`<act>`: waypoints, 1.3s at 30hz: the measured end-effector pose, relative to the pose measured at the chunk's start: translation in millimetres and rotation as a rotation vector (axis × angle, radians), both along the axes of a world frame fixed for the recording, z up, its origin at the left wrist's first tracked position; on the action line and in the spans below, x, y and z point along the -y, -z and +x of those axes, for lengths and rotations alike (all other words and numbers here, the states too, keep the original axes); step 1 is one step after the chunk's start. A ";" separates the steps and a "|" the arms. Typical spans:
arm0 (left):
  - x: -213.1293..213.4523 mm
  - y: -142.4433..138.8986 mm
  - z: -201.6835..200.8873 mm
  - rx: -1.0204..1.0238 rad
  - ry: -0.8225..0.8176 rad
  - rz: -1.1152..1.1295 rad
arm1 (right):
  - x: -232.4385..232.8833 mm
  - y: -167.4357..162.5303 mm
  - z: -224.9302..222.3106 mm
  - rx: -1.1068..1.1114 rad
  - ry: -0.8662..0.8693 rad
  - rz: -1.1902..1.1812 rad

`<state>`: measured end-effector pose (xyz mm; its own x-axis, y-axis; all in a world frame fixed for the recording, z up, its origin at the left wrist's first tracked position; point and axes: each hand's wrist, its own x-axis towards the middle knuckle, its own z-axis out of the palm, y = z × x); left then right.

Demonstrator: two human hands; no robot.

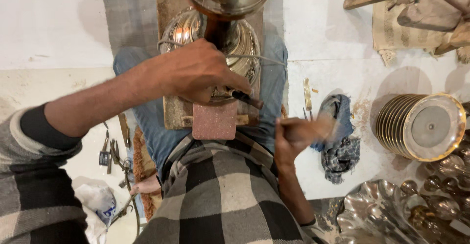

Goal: The person sits on the floor with an ornate brass vessel held on a board over their lap. They hold a small chisel against the vessel's embossed surface and strike it with a wooden mallet, working the decorative pattern, then rotate the vessel to reposition and continue hammering different areas.

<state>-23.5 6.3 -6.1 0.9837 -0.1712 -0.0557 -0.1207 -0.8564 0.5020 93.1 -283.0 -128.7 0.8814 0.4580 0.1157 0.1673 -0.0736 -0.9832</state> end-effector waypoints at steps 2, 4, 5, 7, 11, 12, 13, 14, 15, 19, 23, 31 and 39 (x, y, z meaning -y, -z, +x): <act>-1.2 -1.9 1.8 -0.208 0.018 0.139 | -0.3 2.1 1.2 0.262 -0.098 -0.076; 0.2 -4.2 1.1 -0.247 -0.010 0.116 | 1.0 2.8 2.4 0.318 -0.170 -0.270; -1.4 -5.9 -0.1 -0.180 -0.046 0.049 | 2.4 2.5 3.2 0.245 -0.188 -0.405; -1.5 -8.5 -1.7 0.079 -0.078 -0.203 | 7.6 1.1 1.6 0.109 -0.177 -0.477; -9.3 -14.3 -0.5 0.357 -0.058 -0.621 | 11.7 2.1 -4.9 -0.009 -0.150 -0.309; -8.5 -14.7 2.3 0.301 -0.042 -0.678 | 12.0 2.4 -5.5 -0.013 -0.151 -0.321; -6.9 -15.0 5.3 0.249 0.001 -0.607 | 11.8 2.7 -5.5 -0.047 -0.153 -0.330; -6.6 -15.2 9.0 0.199 0.046 -0.527 | 10.7 2.9 -5.0 -0.078 -0.156 -0.330; -4.9 -15.1 12.7 0.146 0.089 -0.449 | 9.9 2.5 -3.9 -0.112 -0.159 -0.332; -0.7 -11.7 28.0 0.022 0.225 -0.135 | 6.7 -2.7 -1.2 -0.074 -0.175 -0.343; -6.0 -8.3 33.3 0.070 0.313 -0.051 | 5.5 -9.1 -3.8 -0.080 -0.194 -0.311; -7.3 -8.3 27.9 0.087 0.333 -0.069 | 8.7 -11.5 0.1 -0.023 -0.222 -0.253; -5.7 -7.2 29.5 0.075 0.340 -0.035 | 7.7 6.1 7.2 0.281 -0.194 -0.044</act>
<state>6.0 12.0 1.1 0.8712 -0.4903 0.0264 -0.4338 -0.7435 0.5090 100.3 -290.6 -134.8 0.7140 0.6238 0.3179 0.4463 -0.0555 -0.8932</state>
